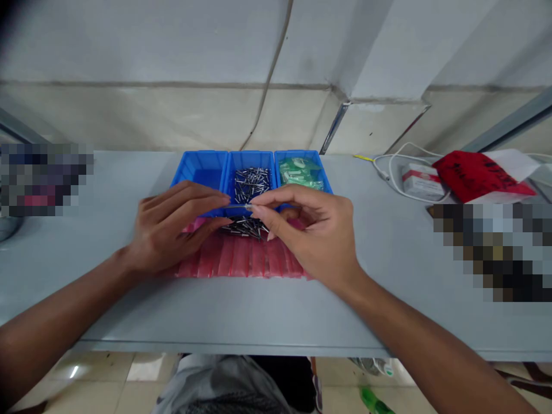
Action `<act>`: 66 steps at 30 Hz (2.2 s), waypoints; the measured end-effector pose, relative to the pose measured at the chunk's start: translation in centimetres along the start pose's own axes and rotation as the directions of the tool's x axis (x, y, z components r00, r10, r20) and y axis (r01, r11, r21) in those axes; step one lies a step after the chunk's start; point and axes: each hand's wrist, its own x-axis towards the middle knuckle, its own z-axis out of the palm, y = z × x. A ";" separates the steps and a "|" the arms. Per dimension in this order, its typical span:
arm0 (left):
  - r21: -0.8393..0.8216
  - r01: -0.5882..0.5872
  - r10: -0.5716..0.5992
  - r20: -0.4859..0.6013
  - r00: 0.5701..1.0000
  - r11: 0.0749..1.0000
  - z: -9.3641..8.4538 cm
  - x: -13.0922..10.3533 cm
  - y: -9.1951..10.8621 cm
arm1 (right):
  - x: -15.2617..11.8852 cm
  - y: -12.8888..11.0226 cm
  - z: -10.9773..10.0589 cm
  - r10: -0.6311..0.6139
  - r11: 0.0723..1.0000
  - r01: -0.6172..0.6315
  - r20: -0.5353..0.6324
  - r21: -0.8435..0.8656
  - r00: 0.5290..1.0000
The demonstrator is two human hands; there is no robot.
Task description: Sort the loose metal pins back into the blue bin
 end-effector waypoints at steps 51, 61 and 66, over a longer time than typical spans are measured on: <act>0.001 0.110 -0.108 0.212 0.971 0.994 1.6 -1.3 -2.1 | 2.3 4.6 -2.9 -0.244 0.706 0.465 0.434 -0.534 0.867; -0.009 0.068 -0.065 0.185 0.981 0.998 1.7 -1.7 -2.3 | 0.5 3.1 -1.1 -0.281 0.483 0.722 0.694 -0.495 0.663; 0.021 0.062 -0.065 0.171 0.983 0.998 1.8 -1.6 -2.0 | 0.1 4.0 -0.4 -0.239 0.560 0.661 0.666 -0.500 0.707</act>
